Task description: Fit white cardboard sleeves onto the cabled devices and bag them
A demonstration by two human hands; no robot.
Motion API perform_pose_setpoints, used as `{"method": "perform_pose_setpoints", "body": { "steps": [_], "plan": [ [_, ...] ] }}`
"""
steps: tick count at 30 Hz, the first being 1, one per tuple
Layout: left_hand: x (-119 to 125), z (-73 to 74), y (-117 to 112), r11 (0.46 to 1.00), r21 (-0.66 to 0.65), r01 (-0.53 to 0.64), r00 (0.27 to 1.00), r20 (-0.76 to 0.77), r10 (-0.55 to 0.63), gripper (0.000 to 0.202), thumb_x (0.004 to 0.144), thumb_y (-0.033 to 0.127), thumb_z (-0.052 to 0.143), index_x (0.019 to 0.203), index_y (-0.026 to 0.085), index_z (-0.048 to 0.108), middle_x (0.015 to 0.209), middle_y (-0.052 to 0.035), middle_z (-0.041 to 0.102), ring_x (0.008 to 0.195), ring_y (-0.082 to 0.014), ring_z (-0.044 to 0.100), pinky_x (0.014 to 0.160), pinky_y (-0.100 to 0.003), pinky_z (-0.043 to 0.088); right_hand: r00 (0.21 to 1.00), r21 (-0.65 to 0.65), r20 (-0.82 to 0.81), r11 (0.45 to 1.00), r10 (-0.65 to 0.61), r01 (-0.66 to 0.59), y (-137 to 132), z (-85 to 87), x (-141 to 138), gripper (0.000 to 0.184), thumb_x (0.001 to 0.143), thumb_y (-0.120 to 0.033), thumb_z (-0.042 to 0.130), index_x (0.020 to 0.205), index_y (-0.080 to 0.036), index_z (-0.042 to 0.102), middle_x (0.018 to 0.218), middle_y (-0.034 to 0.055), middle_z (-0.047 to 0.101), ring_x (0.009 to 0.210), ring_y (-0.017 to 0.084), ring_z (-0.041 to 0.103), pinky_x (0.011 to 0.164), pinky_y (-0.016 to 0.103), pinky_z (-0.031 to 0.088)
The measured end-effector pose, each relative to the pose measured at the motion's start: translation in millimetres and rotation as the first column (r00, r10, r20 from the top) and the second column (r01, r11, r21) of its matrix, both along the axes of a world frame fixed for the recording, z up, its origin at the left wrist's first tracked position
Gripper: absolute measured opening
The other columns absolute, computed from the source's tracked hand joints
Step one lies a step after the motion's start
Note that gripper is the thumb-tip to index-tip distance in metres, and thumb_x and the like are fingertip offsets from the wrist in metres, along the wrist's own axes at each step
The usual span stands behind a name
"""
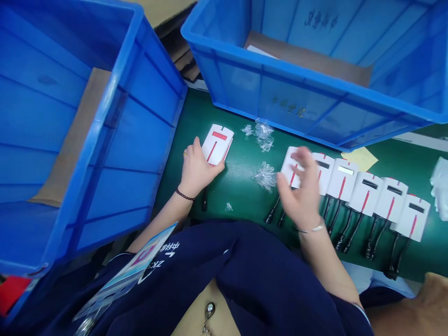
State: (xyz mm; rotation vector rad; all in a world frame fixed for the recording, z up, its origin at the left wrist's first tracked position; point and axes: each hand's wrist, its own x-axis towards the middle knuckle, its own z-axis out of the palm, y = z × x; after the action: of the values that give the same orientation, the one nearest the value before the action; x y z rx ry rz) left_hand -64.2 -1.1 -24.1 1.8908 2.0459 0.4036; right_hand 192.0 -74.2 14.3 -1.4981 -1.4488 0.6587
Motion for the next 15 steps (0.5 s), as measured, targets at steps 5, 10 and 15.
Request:
{"method": "perform_pose_setpoints", "body": {
  "steps": [5,10,15],
  "plan": [
    [-1,-2.9,-5,0.997,0.064,-0.047,0.990,0.132,0.038,0.101,0.070,0.026,0.073,0.152,-0.004,0.022,0.131,-0.0281,0.046,0.119,-0.0429,0.055,0.099,-0.051,0.050,0.871,-0.421,-0.416,0.794,0.261,-0.439,47,-13.4,-76,0.100,0.083,-0.055,0.069,0.158,-0.023,0.012,0.156,0.0232,0.036,0.138,0.030,0.048,0.109,0.054,0.047],
    [6,-2.0,-22,0.973,0.227,-0.028,0.956,0.290,-0.040,0.107,0.072,0.030,0.077,0.156,0.011,0.013,0.133,-0.0222,0.042,0.119,-0.0362,0.055,0.091,-0.047,0.055,0.712,-0.441,-0.700,0.751,0.054,-0.491,68,-10.2,-113,0.129,0.078,-0.055,0.076,0.156,-0.022,-0.022,0.155,0.0202,0.040,0.134,0.024,0.054,0.110,0.043,0.049],
    [23,10.9,-45,0.915,0.378,0.137,0.911,0.315,-0.267,0.107,0.080,0.025,0.069,0.158,0.013,-0.003,0.142,-0.0258,0.032,0.132,-0.0354,0.045,0.100,-0.048,0.051,0.796,-0.359,-0.595,0.850,0.109,-0.385,70,-7.3,-118,0.136,0.075,-0.049,0.082,0.153,-0.029,-0.028,0.146,0.0191,0.047,0.118,0.027,0.064,0.094,0.042,0.059]
  ]
}}
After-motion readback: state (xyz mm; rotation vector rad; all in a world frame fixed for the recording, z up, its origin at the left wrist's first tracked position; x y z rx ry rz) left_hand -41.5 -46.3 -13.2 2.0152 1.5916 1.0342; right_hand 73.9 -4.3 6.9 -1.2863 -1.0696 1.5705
